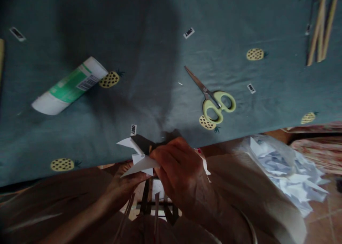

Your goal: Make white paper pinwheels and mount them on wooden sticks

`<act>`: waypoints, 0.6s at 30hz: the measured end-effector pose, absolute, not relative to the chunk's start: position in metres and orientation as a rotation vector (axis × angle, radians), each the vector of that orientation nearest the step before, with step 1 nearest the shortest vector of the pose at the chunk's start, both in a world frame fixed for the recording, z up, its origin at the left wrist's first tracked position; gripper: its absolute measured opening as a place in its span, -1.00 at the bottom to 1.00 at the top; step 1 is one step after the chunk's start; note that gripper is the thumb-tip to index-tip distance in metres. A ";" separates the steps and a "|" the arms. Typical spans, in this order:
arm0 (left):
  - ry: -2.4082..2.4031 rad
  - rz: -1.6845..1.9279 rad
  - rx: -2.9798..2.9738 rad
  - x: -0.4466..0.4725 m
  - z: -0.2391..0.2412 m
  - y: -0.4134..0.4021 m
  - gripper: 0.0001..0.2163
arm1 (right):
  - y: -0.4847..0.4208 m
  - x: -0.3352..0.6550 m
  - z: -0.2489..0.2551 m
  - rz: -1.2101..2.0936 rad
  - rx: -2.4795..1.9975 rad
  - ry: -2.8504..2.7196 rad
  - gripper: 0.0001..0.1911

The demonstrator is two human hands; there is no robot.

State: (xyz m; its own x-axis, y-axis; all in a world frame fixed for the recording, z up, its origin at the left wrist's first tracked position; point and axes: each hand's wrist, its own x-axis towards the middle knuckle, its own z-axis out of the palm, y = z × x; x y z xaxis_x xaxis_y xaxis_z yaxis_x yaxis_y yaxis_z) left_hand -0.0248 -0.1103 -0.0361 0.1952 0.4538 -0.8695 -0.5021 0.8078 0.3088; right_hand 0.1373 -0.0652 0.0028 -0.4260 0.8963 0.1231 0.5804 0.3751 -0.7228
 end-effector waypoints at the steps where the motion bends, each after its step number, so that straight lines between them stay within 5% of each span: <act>1: 1.205 0.664 -0.051 -0.025 -0.036 -0.111 -0.78 | -0.065 0.137 0.003 0.823 -1.264 -2.134 -0.83; 18: 1.163 0.679 -0.047 -0.025 -0.036 -0.110 -0.79 | -0.065 0.134 0.006 0.822 -1.317 -2.111 -0.88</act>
State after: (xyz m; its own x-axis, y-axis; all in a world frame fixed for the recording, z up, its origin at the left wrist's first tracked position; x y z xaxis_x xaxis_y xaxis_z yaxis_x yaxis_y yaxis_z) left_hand -0.0250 -0.1100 -0.0363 0.2227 0.4680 -0.8552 -0.5149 0.8014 0.3044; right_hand 0.1343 -0.0646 0.0058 -0.3956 0.9122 0.1067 0.6000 0.3447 -0.7219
